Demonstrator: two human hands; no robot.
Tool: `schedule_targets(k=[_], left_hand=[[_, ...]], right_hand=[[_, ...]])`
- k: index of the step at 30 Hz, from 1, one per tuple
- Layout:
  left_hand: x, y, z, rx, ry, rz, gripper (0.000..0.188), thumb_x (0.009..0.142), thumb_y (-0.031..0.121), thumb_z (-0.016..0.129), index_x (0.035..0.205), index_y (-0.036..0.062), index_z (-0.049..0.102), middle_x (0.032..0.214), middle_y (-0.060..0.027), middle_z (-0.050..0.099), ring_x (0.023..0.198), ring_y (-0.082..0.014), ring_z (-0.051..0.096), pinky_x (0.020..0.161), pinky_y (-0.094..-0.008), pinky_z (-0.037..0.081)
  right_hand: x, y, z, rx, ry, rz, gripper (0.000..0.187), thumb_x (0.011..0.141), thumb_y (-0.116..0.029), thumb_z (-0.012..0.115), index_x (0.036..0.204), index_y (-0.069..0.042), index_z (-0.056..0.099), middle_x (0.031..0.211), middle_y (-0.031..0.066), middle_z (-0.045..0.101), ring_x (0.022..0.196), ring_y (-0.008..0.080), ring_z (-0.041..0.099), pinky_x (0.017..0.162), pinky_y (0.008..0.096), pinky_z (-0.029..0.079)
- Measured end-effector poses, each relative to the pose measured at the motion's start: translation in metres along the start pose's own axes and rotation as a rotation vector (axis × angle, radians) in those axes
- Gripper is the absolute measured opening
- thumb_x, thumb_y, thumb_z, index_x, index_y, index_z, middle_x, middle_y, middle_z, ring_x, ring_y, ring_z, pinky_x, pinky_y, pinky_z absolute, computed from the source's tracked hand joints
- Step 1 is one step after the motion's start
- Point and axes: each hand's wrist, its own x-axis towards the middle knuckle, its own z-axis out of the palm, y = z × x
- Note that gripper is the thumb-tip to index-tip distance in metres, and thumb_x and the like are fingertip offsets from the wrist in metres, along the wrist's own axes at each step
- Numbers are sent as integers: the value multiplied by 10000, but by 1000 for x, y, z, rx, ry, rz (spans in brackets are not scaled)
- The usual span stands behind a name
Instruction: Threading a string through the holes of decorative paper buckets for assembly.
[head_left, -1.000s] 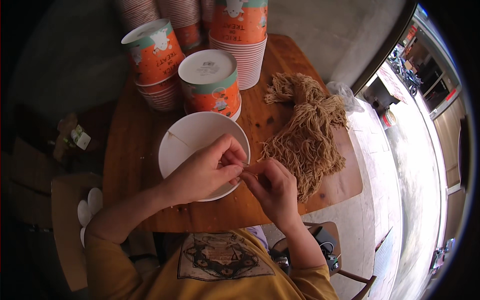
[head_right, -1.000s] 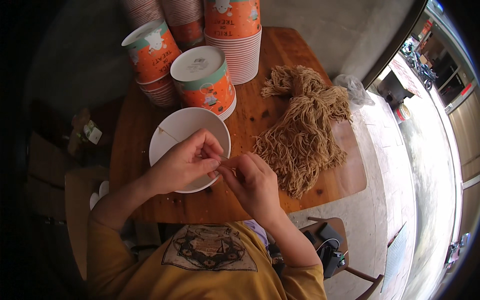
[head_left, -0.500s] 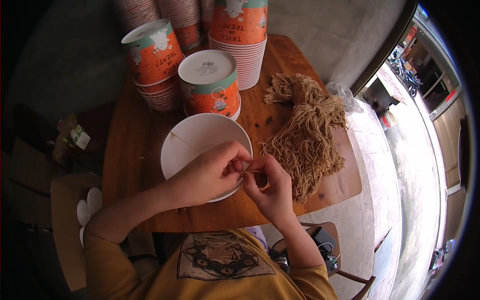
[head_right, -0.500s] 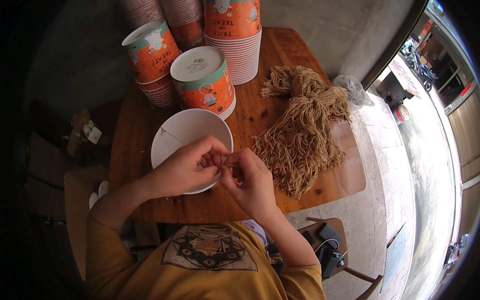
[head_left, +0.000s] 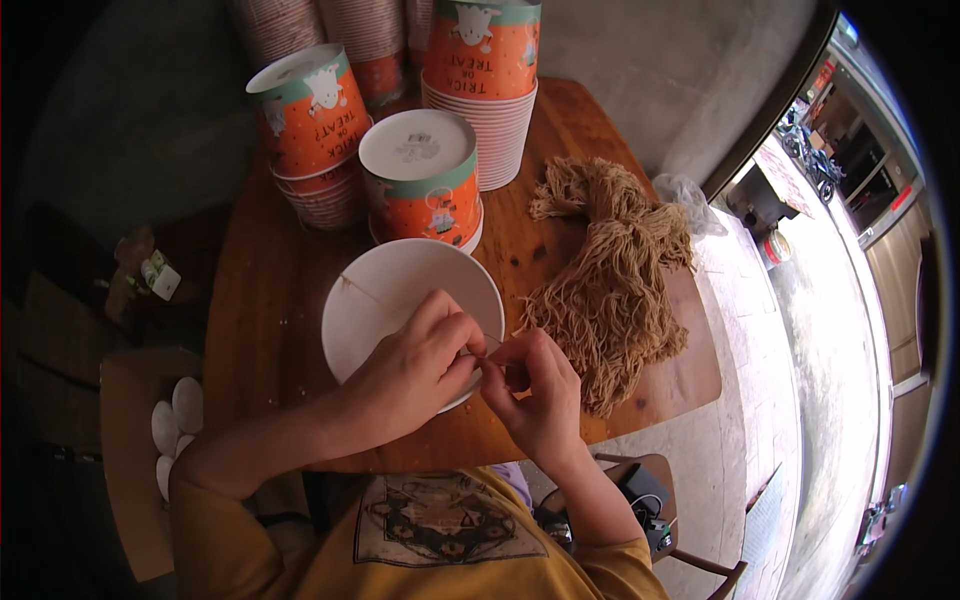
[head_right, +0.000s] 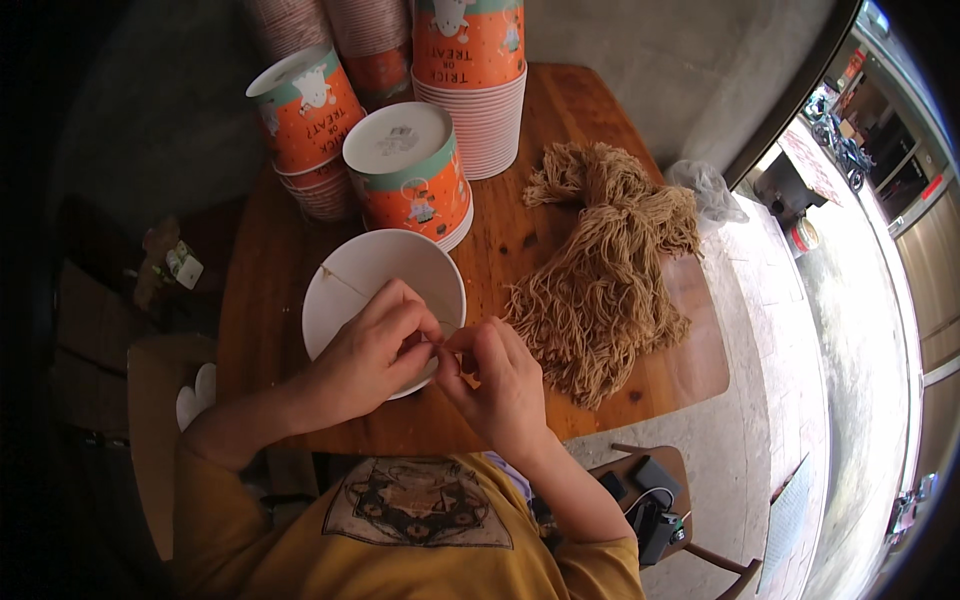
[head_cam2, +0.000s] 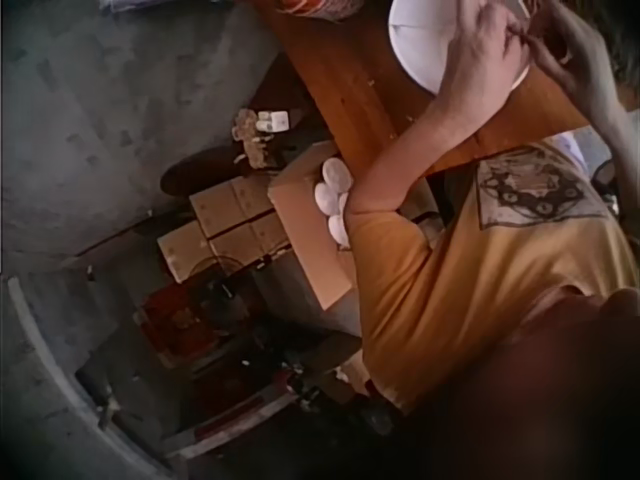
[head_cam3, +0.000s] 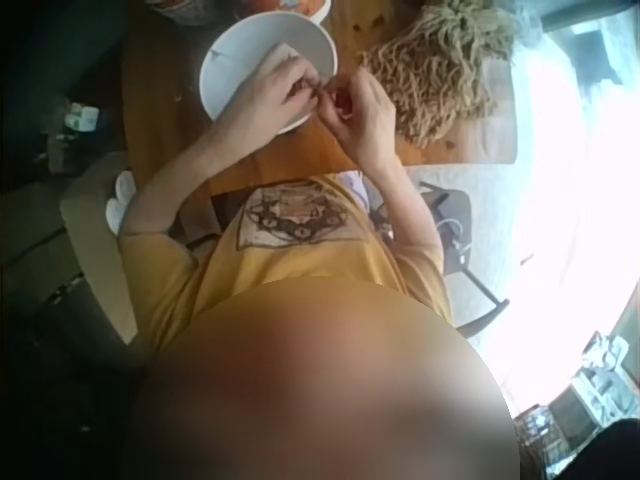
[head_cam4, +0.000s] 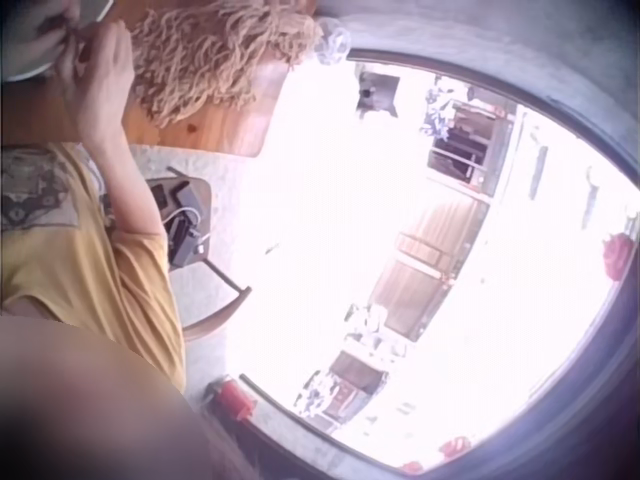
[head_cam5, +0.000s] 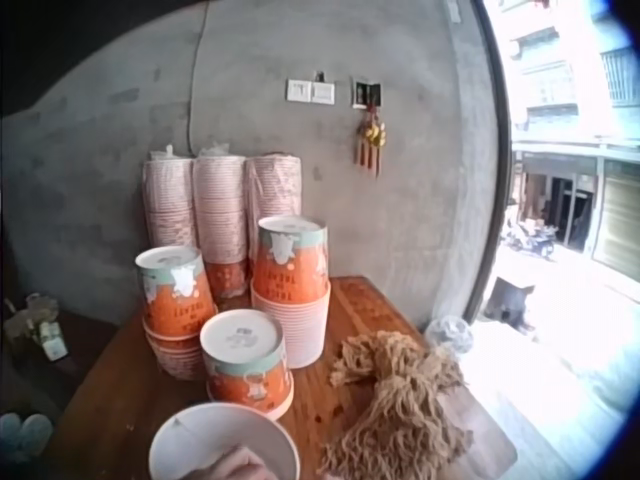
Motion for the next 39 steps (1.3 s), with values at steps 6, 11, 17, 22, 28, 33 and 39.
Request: schedule_targets(k=[6,11,17,22,28,33,39], left_hand=[[-1,6,0,-24,7,-84,140,866,39,629,961,27,526,881,-118,618,749,-311,652,632,-391,515],[-2,2,3,-181,21,-179,128,870,33,641,930,17,529,830,-121,645,720,-255,661,641,-353,519],[1,3,1,-392,-18,-289,108,890,-6,618,952,12,531,881,-52,618,803,-110,613,714,-271,511],[2,-6,5,-506,1,-274,112,896,7,617,955,25,524,864,-21,596,805,-81,597,723,-259,505],[8,-5,1,-820,-108,-391,191,896,-22,588,1061,52,525,972,1,556,921,-67,554,858,-248,479],[7,-11,-1,-720,-154,-287,301,932,13,590,1205,51,470,1023,-24,551,981,-86,552,899,-267,461],[9,-8,2,-696,-157,-336,287,959,51,589,1212,29,457,1036,-36,555,1000,-94,553,908,-261,461]], right_hand=[[-1,1,0,-11,4,-21,205,790,-19,736,864,-50,548,769,60,555,624,200,565,546,316,477],[-1,1,-1,2,-7,-22,204,789,-21,740,865,-50,553,768,61,555,629,204,566,548,323,477],[-3,4,-1,8,-12,-15,199,798,-25,740,878,-47,559,766,63,553,629,198,562,549,310,474],[-3,4,1,83,-5,22,196,809,-14,731,889,-39,554,779,61,559,628,184,562,545,296,472],[-6,9,2,87,64,31,162,837,-11,702,889,-29,549,797,67,572,622,185,564,530,284,466],[-6,13,5,72,89,30,146,850,-15,696,904,-23,560,804,72,577,610,184,562,520,279,463],[-10,9,2,68,128,104,162,843,-6,704,956,-40,592,792,69,570,607,184,556,513,295,460]])
